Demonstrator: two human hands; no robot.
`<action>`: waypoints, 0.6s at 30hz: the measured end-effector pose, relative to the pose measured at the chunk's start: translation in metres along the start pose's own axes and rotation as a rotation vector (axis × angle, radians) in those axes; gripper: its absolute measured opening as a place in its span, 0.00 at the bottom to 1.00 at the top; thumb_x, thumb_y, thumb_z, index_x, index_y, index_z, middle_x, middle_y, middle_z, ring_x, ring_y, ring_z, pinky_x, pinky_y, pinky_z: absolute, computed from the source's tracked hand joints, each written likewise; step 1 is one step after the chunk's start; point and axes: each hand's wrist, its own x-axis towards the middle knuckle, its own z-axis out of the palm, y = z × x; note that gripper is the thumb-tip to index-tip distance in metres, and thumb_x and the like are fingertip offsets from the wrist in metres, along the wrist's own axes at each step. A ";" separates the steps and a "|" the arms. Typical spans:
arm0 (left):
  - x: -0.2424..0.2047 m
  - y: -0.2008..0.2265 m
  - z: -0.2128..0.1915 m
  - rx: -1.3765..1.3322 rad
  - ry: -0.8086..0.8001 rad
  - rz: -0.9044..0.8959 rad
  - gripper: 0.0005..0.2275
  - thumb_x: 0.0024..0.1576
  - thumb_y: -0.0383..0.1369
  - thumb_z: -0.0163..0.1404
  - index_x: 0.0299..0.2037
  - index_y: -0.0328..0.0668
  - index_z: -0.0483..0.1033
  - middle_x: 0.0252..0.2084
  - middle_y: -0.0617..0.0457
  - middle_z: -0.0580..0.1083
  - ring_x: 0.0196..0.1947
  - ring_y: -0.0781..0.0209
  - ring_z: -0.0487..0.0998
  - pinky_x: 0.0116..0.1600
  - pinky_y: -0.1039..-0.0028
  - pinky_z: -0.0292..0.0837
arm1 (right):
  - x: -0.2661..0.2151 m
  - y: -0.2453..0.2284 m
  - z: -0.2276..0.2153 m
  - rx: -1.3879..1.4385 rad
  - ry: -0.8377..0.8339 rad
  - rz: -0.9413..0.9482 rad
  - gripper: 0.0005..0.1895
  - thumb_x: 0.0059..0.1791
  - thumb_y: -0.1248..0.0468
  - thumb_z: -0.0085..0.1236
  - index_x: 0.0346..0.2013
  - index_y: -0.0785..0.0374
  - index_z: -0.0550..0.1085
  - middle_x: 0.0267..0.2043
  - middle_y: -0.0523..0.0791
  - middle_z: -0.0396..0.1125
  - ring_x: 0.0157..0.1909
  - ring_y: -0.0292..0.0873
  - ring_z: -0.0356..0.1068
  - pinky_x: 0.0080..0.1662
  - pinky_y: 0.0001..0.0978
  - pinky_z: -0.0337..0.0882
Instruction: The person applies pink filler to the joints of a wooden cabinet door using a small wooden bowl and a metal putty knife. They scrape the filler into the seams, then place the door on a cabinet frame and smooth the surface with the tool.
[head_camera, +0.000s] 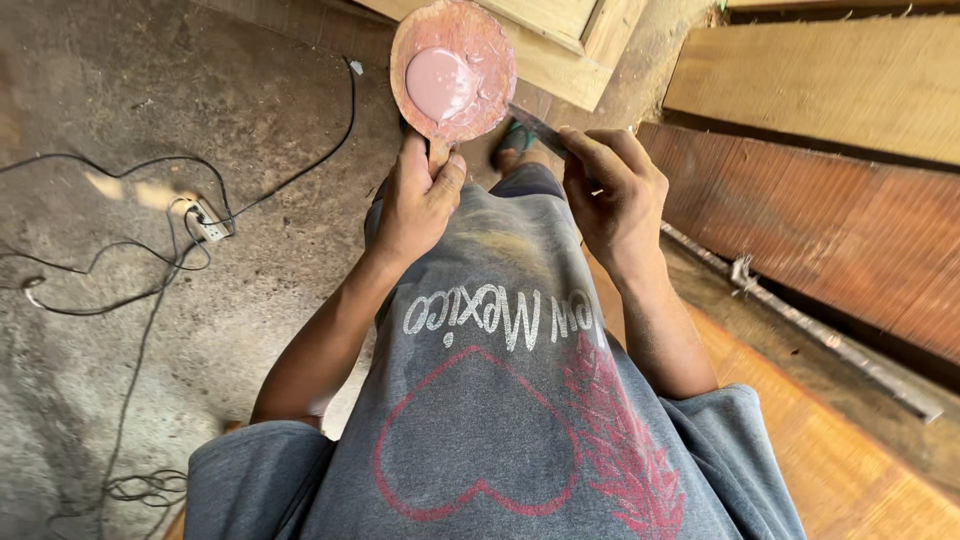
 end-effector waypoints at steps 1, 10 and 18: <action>0.001 0.002 -0.003 0.019 -0.013 -0.014 0.15 0.67 0.20 0.43 0.63 0.29 0.60 0.34 0.58 0.65 0.25 0.74 0.67 0.30 0.80 0.67 | -0.005 -0.002 0.001 0.001 -0.008 -0.008 0.15 0.51 0.77 0.62 0.52 0.65 0.78 0.46 0.49 0.72 0.38 0.43 0.76 0.39 0.32 0.76; 0.001 0.033 0.002 -0.613 -0.193 -0.402 0.04 0.67 0.28 0.45 0.47 0.39 0.64 0.30 0.59 0.62 0.22 0.75 0.59 0.25 0.82 0.51 | -0.025 0.008 0.007 0.305 0.155 0.035 0.11 0.54 0.78 0.58 0.50 0.67 0.77 0.47 0.49 0.73 0.45 0.41 0.77 0.45 0.29 0.78; -0.005 0.038 0.032 -0.459 -0.139 -0.336 0.06 0.67 0.30 0.45 0.48 0.38 0.63 0.30 0.59 0.63 0.22 0.74 0.60 0.25 0.81 0.54 | -0.051 0.005 0.001 0.230 0.179 -0.049 0.13 0.51 0.77 0.62 0.49 0.65 0.77 0.45 0.48 0.73 0.43 0.41 0.75 0.42 0.31 0.74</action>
